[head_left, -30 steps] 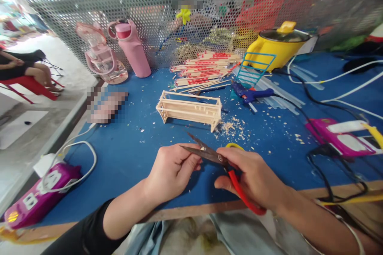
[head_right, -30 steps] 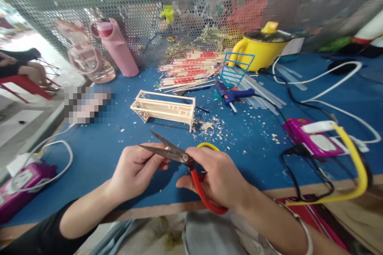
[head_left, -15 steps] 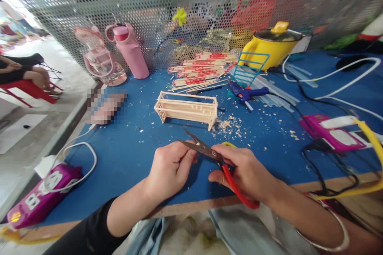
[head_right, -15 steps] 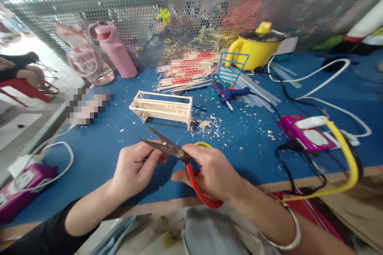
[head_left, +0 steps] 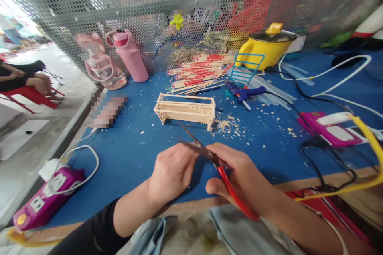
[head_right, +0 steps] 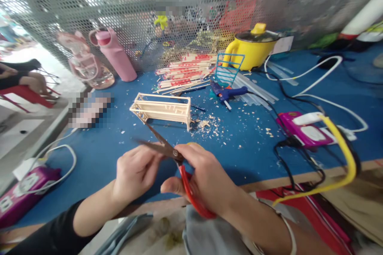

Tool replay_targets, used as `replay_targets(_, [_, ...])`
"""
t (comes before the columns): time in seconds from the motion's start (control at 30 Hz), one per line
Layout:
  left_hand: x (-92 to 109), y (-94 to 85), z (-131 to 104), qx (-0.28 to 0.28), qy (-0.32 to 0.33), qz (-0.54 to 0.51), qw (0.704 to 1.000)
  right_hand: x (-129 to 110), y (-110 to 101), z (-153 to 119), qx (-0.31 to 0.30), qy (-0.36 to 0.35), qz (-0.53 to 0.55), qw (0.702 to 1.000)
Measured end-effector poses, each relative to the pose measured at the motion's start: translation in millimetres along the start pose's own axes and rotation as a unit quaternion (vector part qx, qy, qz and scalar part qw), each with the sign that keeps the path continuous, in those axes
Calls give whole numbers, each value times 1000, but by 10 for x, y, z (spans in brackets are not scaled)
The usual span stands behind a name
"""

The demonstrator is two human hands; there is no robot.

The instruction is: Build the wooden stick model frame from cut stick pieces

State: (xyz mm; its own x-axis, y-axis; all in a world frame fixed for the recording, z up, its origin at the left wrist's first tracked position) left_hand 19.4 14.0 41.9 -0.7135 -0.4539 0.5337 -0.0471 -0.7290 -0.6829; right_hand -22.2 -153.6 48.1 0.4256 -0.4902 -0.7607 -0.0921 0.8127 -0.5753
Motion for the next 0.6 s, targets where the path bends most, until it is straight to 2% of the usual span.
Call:
replay_targets(0.1, [33, 78, -27, -58, 18, -49, 997, 62, -30, 13, -13, -13, -22, 1000])
replay_targets(0.13, [36, 104, -27, -70, -4, -73, 995, 76, -63, 18, -12, -12, -36, 999])
replay_targets(0.2, [19, 150, -7, -78, -103, -143, 981, 89, -148, 26, 10, 14, -56, 998])
replay_targets(0.27, [-19, 189, 29, -77, -231, -260, 935, 85, -222, 31, 57, 64, -54, 995])
replay_targets(0.33, [-62, 219, 69, -70, -333, -385, 858, 75, -247, 35, 102, 108, -24, 989])
replay_targets(0.4, [-100, 229, 106, -59, -391, -463, 793, 76, -222, 42, 119, 125, 20, 985])
replay_targets(0.43, [-115, 228, 121, -55, -406, -484, 773, 84, -202, 45, 118, 127, 35, 984])
replay_targets(0.5, [-138, 216, 144, -51, -418, -508, 751, 112, -181, 33, 100, 135, 27, 985])
replay_targets(0.6, [-150, 192, 162, -41, -421, -520, 742, 184, -265, -81, 74, 149, -75, 983])
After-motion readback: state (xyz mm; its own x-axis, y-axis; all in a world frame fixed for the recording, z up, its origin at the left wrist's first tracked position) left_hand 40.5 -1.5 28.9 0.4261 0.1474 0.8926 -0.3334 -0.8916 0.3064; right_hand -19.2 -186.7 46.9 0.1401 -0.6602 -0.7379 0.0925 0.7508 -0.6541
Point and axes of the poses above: each hand's wrist, its own z-axis towards the middle knuckle, its own y-axis out of the palm, x = y × z, the point moved 1 cm from there along z, towards the middle knuckle, and after that the axes turned 8 degrees about -y, right-handed, at the moved point
